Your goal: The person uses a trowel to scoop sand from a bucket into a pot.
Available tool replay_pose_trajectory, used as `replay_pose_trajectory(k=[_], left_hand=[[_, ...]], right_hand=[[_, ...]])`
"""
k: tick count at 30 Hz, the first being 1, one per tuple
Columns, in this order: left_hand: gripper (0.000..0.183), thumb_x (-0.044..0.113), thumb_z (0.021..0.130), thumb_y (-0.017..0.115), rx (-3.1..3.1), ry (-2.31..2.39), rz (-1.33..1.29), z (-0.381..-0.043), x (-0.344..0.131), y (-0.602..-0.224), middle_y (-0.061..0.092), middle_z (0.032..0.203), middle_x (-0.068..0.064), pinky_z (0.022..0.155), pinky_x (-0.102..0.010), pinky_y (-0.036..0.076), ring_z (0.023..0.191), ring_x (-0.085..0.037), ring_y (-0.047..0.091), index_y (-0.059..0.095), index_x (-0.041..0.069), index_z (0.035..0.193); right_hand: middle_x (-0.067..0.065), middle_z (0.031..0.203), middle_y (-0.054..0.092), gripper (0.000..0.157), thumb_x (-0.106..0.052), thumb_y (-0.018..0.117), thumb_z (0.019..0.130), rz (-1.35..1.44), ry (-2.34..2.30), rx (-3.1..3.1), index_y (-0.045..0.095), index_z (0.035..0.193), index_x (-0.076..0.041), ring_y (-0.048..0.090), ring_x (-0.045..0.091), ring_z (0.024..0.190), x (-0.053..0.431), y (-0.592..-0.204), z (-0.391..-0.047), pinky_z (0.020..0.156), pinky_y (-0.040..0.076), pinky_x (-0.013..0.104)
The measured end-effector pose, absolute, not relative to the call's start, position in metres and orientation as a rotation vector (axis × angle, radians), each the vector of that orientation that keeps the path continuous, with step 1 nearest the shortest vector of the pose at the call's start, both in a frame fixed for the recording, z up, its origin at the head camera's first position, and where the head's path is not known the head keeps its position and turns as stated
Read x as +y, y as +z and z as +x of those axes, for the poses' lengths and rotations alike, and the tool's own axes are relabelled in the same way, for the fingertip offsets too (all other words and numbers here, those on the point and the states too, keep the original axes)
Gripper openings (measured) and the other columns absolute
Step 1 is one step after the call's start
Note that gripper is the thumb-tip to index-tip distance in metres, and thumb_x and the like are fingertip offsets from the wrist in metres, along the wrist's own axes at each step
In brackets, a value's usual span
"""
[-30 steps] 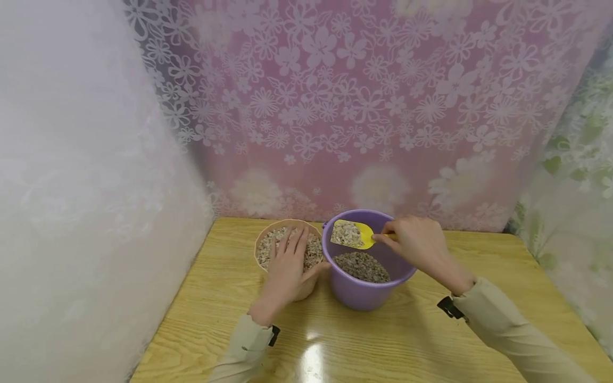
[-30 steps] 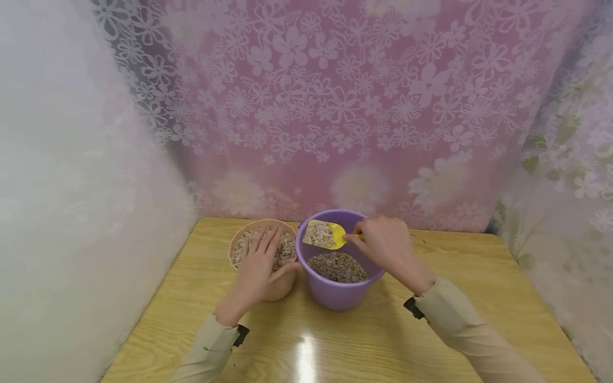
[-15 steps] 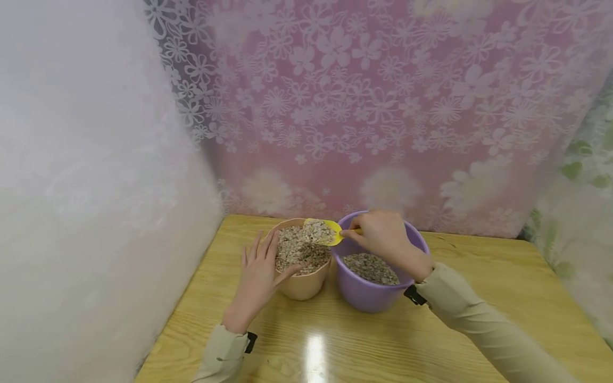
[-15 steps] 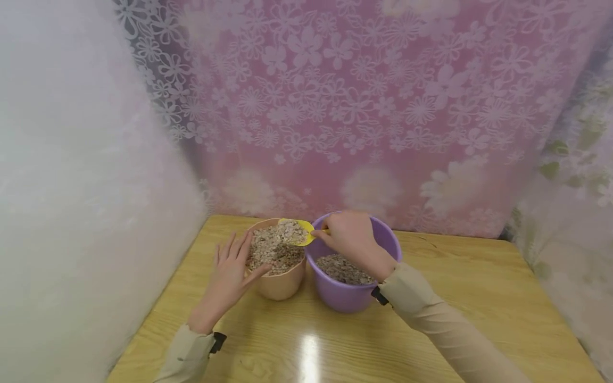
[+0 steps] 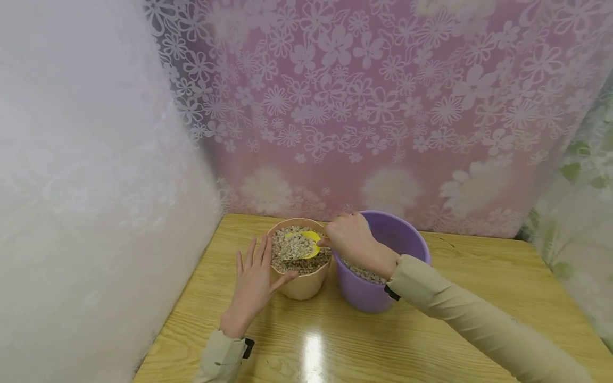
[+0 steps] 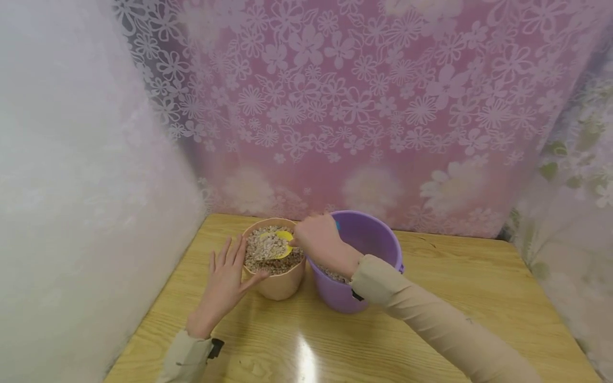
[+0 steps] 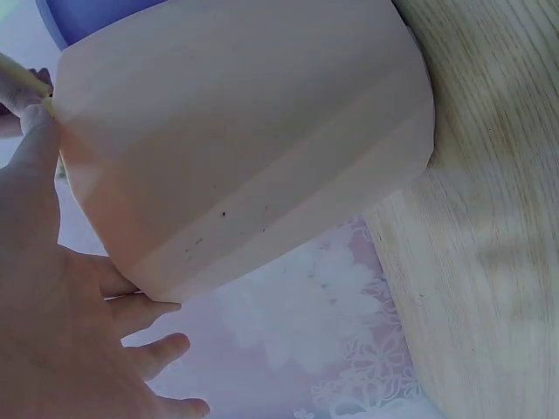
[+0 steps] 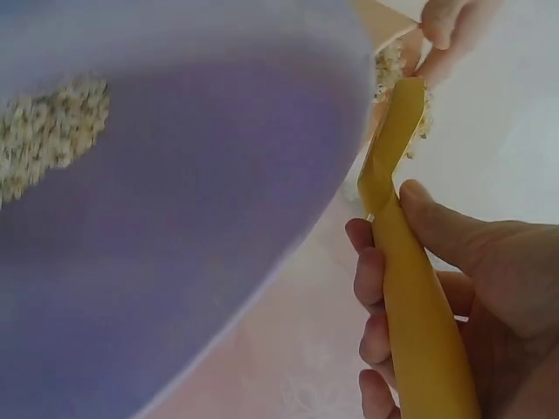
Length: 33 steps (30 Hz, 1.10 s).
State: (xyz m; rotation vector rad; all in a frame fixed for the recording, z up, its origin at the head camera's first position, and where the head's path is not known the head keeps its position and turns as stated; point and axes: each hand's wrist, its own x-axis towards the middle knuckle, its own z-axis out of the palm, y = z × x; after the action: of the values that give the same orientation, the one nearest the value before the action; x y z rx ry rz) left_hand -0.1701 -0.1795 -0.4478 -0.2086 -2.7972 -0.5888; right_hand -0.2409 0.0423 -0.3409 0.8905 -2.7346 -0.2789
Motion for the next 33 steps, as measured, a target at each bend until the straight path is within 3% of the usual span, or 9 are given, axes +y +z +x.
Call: replay_pose_trajectory(k=[6, 11, 13, 17, 24, 28, 33], left_hand=[[0.108, 0.067, 0.087, 0.065, -2.787, -0.596, -0.205, -0.170, -0.177, -0.448, 0.019, 0.166, -0.016, 0.120, -0.068, 0.003, 0.155, -0.037, 0.009, 0.021, 0.000, 0.160], [0.109, 0.068, 0.087, 0.064, -2.795, -0.581, -0.203, -0.170, -0.177, -0.449, 0.018, 0.167, -0.016, 0.120, -0.068, 0.003, 0.155, -0.037, 0.010, 0.021, 0.001, 0.161], [0.109, 0.068, 0.087, 0.064, -2.793, -0.572, -0.200, -0.170, -0.177, -0.449, 0.018, 0.167, -0.015, 0.120, -0.069, 0.003, 0.155, -0.037, 0.010, 0.022, 0.001, 0.161], [0.108, 0.067, 0.087, 0.064, -2.787, -0.561, -0.199, -0.170, -0.178, -0.449, 0.018, 0.167, -0.015, 0.119, -0.069, 0.004, 0.155, -0.038, 0.012, 0.023, 0.000, 0.160], [0.107, 0.068, 0.087, 0.063, -2.783, -0.572, -0.193, -0.171, -0.177, -0.449, 0.019, 0.167, -0.015, 0.119, -0.070, 0.005, 0.155, -0.037, 0.011, 0.023, 0.001, 0.160], [0.107, 0.068, 0.087, 0.063, -2.787, -0.577, -0.185, -0.171, -0.178, -0.450, 0.019, 0.167, -0.014, 0.119, -0.070, 0.004, 0.155, -0.036, 0.010, 0.023, 0.001, 0.160], [0.107, 0.069, 0.088, 0.062, -2.791, -0.580, -0.181, -0.170, -0.178, -0.449, 0.019, 0.167, -0.014, 0.119, -0.070, 0.004, 0.155, -0.036, 0.010, 0.023, 0.000, 0.160]], right_hand=[[-0.001, 0.060, 0.059, 0.036, -0.049, 0.075, 0.087, 0.964, -0.337, -2.691, 0.072, 0.067, -0.019, 0.056, 0.018, 0.064, 0.043, -0.345, -0.246, 0.051, 0.040, 0.026], [0.002, 0.082, 0.069, 0.026, -0.042, 0.076, 0.090, 1.046, -0.363, -2.709, 0.079, 0.087, -0.015, 0.062, 0.021, 0.081, 0.050, -0.345, -0.246, 0.065, 0.053, 0.033], [0.003, 0.086, 0.071, 0.025, -0.039, 0.077, 0.089, 1.053, -0.357, -2.672, 0.079, 0.088, -0.015, 0.063, 0.022, 0.083, 0.051, -0.346, -0.246, 0.072, 0.054, 0.036], [0.005, 0.084, 0.069, 0.025, -0.036, 0.078, 0.089, 1.004, -0.393, -2.550, 0.077, 0.085, -0.011, 0.059, 0.022, 0.078, 0.051, -0.350, -0.246, 0.074, 0.046, 0.035], [0.007, 0.090, 0.068, 0.025, -0.036, 0.072, 0.093, 0.886, -0.437, -2.533, 0.074, 0.104, -0.014, 0.052, 0.023, 0.082, 0.049, -0.351, -0.248, 0.077, 0.035, 0.036], [0.006, 0.085, 0.065, 0.026, -0.042, 0.071, 0.092, 0.872, -0.367, -2.527, 0.073, 0.100, -0.017, 0.049, 0.024, 0.079, 0.050, -0.353, -0.252, 0.076, 0.034, 0.037], [0.003, 0.074, 0.061, 0.035, -0.047, 0.071, 0.093, 0.865, -0.358, -2.462, 0.070, 0.079, -0.014, 0.044, 0.022, 0.071, 0.050, -0.354, -0.254, 0.074, 0.030, 0.035]])
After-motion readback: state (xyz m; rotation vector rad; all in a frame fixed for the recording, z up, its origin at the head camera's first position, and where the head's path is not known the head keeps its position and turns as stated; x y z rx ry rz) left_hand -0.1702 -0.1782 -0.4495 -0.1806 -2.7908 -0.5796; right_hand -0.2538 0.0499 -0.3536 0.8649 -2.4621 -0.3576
